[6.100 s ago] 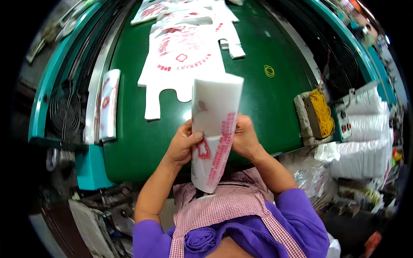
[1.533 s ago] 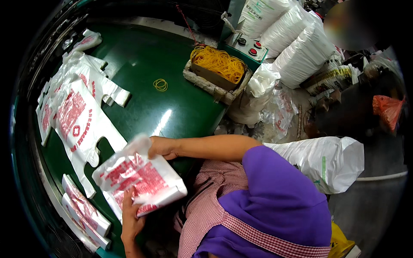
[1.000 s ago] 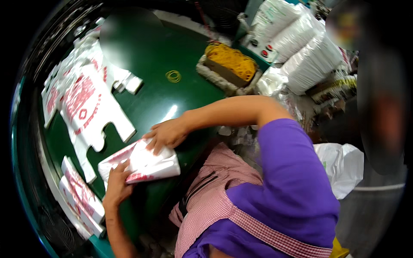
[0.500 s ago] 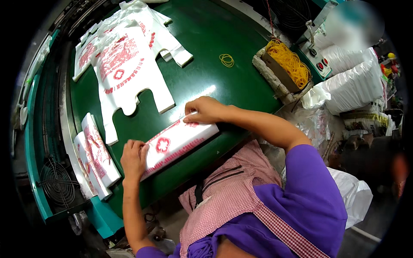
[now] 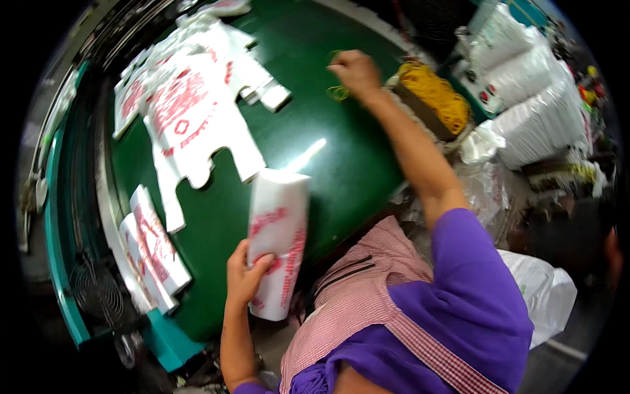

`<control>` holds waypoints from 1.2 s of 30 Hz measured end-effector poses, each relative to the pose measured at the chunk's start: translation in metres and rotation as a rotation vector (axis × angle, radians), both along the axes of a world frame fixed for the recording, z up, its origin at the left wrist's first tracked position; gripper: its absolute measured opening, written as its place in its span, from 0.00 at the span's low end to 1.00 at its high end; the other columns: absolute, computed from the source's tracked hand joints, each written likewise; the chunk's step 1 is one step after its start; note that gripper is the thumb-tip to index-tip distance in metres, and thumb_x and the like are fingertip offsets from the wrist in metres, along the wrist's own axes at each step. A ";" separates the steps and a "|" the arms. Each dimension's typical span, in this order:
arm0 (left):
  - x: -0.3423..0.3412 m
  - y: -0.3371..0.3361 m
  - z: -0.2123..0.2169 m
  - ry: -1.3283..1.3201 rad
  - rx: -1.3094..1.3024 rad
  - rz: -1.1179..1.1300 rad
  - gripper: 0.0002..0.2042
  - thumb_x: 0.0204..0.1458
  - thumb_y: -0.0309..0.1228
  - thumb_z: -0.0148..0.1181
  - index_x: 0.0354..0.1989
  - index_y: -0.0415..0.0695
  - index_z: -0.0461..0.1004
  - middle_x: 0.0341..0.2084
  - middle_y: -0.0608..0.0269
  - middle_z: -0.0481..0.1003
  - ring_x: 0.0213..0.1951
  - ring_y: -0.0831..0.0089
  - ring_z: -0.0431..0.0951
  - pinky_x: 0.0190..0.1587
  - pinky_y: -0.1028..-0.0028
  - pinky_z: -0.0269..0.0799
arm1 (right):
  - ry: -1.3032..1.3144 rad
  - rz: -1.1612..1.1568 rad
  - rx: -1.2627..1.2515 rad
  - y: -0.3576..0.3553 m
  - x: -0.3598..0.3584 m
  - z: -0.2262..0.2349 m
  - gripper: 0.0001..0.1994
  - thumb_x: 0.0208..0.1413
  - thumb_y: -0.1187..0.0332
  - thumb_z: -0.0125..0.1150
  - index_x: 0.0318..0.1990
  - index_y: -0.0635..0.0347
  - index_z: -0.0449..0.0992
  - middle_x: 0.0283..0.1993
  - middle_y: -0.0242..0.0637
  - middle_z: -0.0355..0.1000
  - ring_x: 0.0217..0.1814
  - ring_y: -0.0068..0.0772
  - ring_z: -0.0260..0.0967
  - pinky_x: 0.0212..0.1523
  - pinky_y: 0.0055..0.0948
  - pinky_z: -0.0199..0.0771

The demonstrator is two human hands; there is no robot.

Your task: The person folds white plastic shopping bags with red printed text on a green workbench. They repeatedly pick up a bag, fold it into a compact rectangular shape, and place it into a stack. The person also gathers a stack of folded bags and places them into a large white sack.

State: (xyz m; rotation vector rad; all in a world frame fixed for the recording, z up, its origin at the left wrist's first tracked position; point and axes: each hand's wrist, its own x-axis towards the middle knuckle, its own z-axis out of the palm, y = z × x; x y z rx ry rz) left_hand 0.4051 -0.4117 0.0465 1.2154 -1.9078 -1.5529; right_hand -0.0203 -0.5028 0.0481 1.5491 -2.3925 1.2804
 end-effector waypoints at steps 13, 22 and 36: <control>-0.021 -0.026 -0.013 1.073 0.529 0.056 0.19 0.59 0.36 0.50 0.56 0.39 0.61 0.48 0.57 0.71 0.45 0.65 0.75 0.45 0.66 0.75 | -1.971 1.054 -0.133 0.092 0.187 0.008 0.09 0.58 0.67 0.48 0.36 0.63 0.71 0.40 0.41 0.74 0.34 0.34 0.74 0.35 0.29 0.76; 0.030 -0.033 0.005 0.083 -0.044 0.221 0.29 0.45 0.23 0.60 0.59 0.42 0.65 0.33 0.63 0.73 0.33 0.77 0.72 0.38 0.77 0.69 | -0.509 1.830 0.214 0.115 0.216 0.054 0.07 0.56 0.71 0.56 0.28 0.63 0.69 0.37 0.41 0.72 0.40 0.34 0.74 0.39 0.33 0.72; 0.128 -0.052 -0.005 -0.492 -1.068 0.337 0.25 0.41 0.28 0.61 0.53 0.52 0.71 0.55 0.56 0.64 0.62 0.51 0.57 0.61 0.57 0.55 | -0.423 1.168 0.045 -0.050 0.376 -0.031 0.22 0.54 0.69 0.57 0.56 0.65 0.65 0.53 0.44 0.68 0.52 0.38 0.67 0.52 0.32 0.68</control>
